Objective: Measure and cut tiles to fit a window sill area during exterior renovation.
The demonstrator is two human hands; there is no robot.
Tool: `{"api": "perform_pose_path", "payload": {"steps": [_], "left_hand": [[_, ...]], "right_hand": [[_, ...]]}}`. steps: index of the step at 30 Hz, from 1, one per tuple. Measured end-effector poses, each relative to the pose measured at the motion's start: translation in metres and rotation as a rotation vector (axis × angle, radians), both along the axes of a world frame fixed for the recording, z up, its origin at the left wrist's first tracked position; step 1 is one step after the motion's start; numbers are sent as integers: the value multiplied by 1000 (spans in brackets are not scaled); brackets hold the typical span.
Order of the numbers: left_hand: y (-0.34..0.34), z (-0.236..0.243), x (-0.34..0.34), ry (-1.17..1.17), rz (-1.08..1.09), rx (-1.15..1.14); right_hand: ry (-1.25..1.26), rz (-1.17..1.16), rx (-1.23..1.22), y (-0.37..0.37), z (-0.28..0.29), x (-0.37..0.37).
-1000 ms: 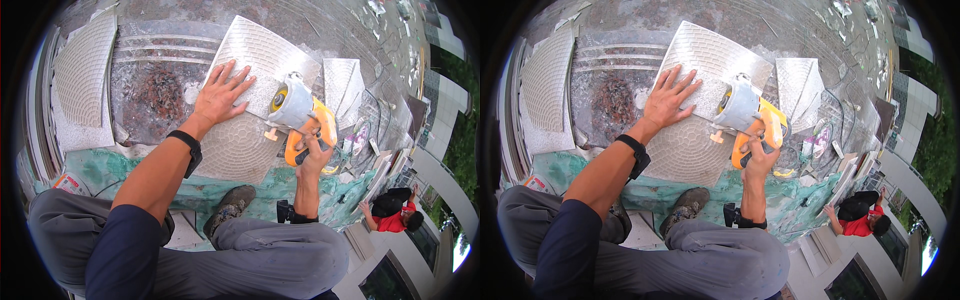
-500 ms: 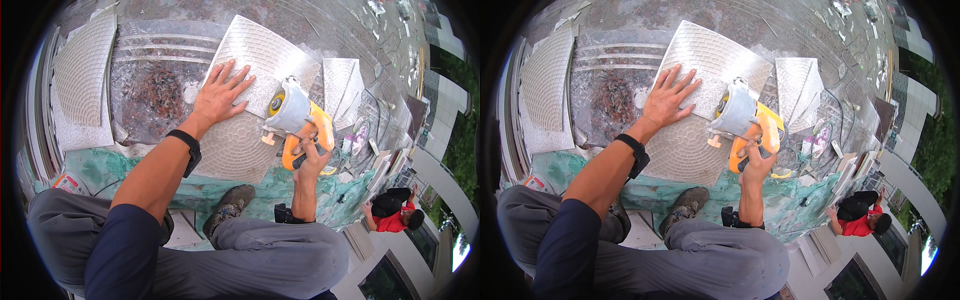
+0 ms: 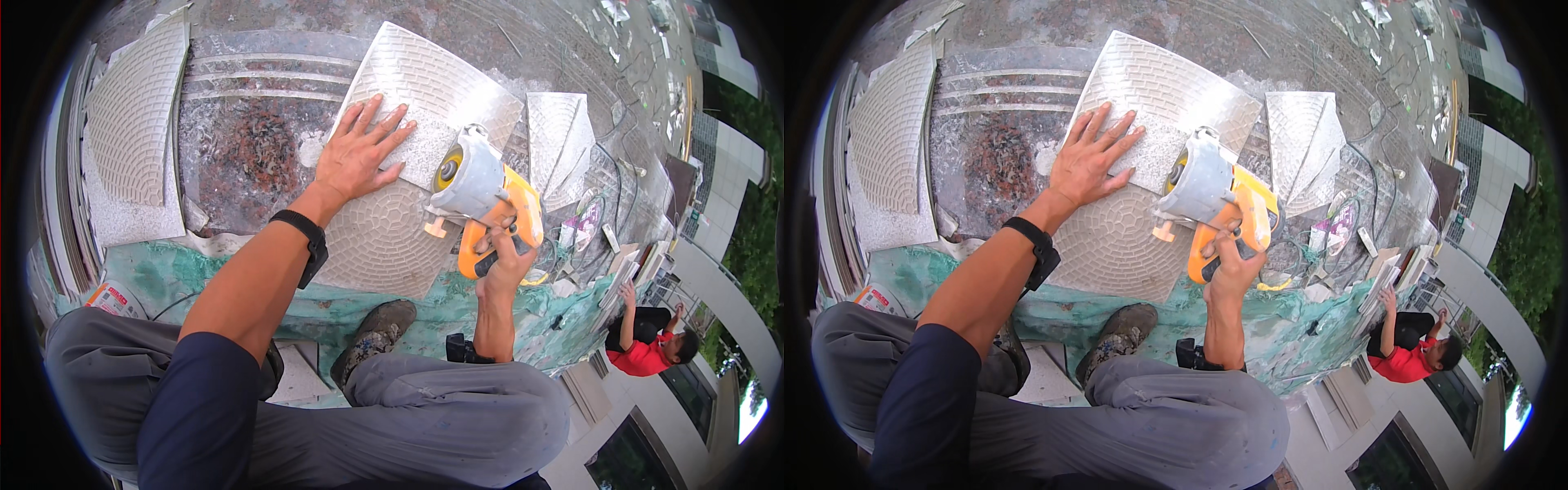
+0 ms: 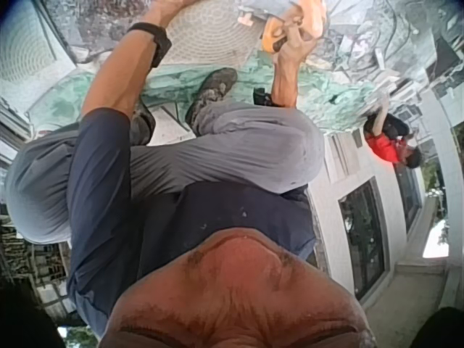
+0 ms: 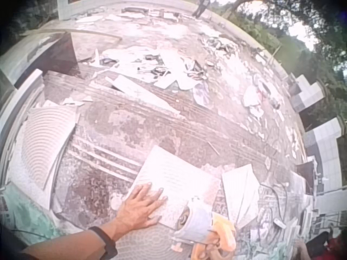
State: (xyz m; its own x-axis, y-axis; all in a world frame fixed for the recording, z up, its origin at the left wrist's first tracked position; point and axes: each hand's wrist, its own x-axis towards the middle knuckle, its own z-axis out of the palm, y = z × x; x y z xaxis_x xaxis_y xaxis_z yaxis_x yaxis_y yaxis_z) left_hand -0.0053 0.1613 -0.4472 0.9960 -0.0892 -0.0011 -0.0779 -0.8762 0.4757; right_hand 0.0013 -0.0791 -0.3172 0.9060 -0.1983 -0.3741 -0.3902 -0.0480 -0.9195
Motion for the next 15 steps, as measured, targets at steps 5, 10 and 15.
{"api": "perform_pose_path", "payload": {"steps": [5,10,15], "left_hand": [[1,1,1,-7,-2,3],[1,0,0,-17,0,-3],[1,0,0,-14,-3,3]], "right_hand": [[5,-1,7,-3,-1,-4],[20,-2,19,-3,0,-6],[21,3,37,-5,0,-9]]}}
